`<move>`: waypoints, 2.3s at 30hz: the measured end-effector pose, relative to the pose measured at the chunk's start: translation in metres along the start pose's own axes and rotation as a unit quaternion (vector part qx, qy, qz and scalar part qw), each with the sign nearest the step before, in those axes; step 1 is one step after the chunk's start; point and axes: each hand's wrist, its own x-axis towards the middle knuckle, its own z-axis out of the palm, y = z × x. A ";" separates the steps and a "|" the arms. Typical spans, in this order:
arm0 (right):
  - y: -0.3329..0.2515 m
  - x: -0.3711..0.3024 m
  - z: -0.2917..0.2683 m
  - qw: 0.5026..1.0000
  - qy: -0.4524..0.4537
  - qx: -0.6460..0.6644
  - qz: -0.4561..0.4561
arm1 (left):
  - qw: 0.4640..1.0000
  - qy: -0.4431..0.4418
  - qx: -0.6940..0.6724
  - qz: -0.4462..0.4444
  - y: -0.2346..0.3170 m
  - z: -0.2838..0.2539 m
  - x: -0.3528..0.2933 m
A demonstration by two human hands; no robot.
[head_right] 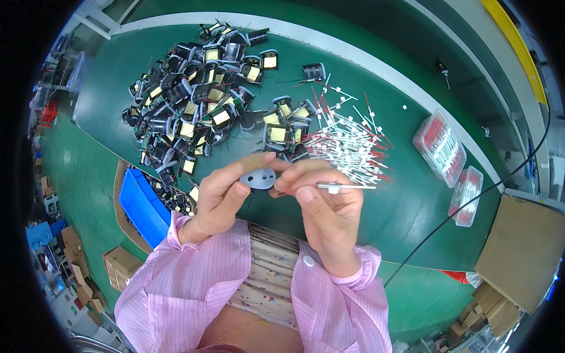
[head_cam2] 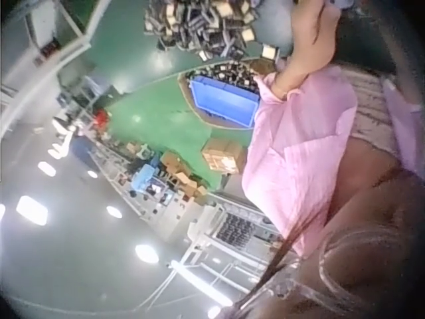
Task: The person assembles small electronic components by hand, inserting wires into plastic electronic housings.
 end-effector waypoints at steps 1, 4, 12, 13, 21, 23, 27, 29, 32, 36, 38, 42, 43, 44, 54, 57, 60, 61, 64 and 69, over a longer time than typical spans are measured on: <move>0.001 -0.002 -0.001 1.000 0.001 0.000 -0.002 | 1.000 -0.002 0.000 0.001 0.000 0.002 0.001; 0.001 -0.005 -0.002 1.000 0.004 -0.016 -0.004 | 0.989 0.015 0.131 0.070 0.000 0.007 0.002; -0.005 -0.008 0.002 0.942 0.006 -0.302 -0.147 | 0.953 0.058 0.186 0.231 -0.008 0.011 0.001; -0.007 -0.008 0.005 0.942 0.007 -0.301 -0.146 | 0.953 0.057 0.186 0.230 -0.007 0.011 0.002; -0.019 -0.010 0.010 0.876 -0.063 -0.425 -0.220 | 0.954 0.035 0.176 0.241 -0.001 0.009 0.004; -0.020 -0.010 0.011 0.869 -0.073 -0.438 -0.220 | 0.954 0.034 0.175 0.242 -0.001 0.009 0.004; -0.021 -0.006 0.014 0.853 -0.095 -0.451 -0.242 | 0.953 0.042 0.187 0.236 0.000 0.010 0.004; -0.023 -0.004 0.016 0.845 -0.112 -0.460 -0.250 | 0.954 0.040 0.182 0.235 -0.001 0.009 0.004; -0.024 -0.003 0.017 0.833 -0.116 -0.479 -0.253 | 0.955 0.039 0.178 0.233 -0.001 0.009 0.004; -0.025 -0.004 0.020 0.827 -0.103 -0.495 -0.245 | 0.954 0.037 0.176 0.241 -0.003 0.008 0.004; -0.026 -0.005 0.021 0.825 -0.097 -0.502 -0.240 | 0.954 0.036 0.171 0.242 -0.003 0.008 0.005; -0.027 -0.006 0.019 0.821 -0.096 -0.506 -0.246 | 0.954 0.032 0.179 0.240 -0.002 0.010 0.005; -0.028 -0.006 0.018 0.820 -0.094 -0.507 -0.247 | 0.954 0.030 0.179 0.240 -0.003 0.011 0.006; -0.028 -0.006 0.016 0.821 -0.092 -0.506 -0.247 | 0.954 0.029 0.176 0.239 -0.003 0.012 0.006; -0.028 -0.002 0.022 0.822 -0.094 -0.510 -0.237 | 0.950 0.026 0.190 0.247 -0.003 0.008 0.005; -0.032 0.001 0.023 0.818 -0.108 -0.511 -0.240 | 0.955 0.024 0.182 0.234 0.000 0.007 0.004; -0.032 0.002 0.023 0.817 -0.118 -0.511 -0.240 | 0.953 0.017 0.186 0.239 0.000 0.005 0.004; -0.032 0.002 0.023 0.817 -0.118 -0.511 -0.240 | 0.953 0.017 0.186 0.239 0.000 0.004 0.004; -0.032 0.002 0.023 0.822 -0.119 -0.504 -0.236 | 0.953 0.010 0.183 0.243 -0.001 0.003 0.004; -0.034 0.003 0.025 0.819 -0.118 -0.509 -0.237 | 0.957 0.008 0.173 0.235 0.000 0.002 0.003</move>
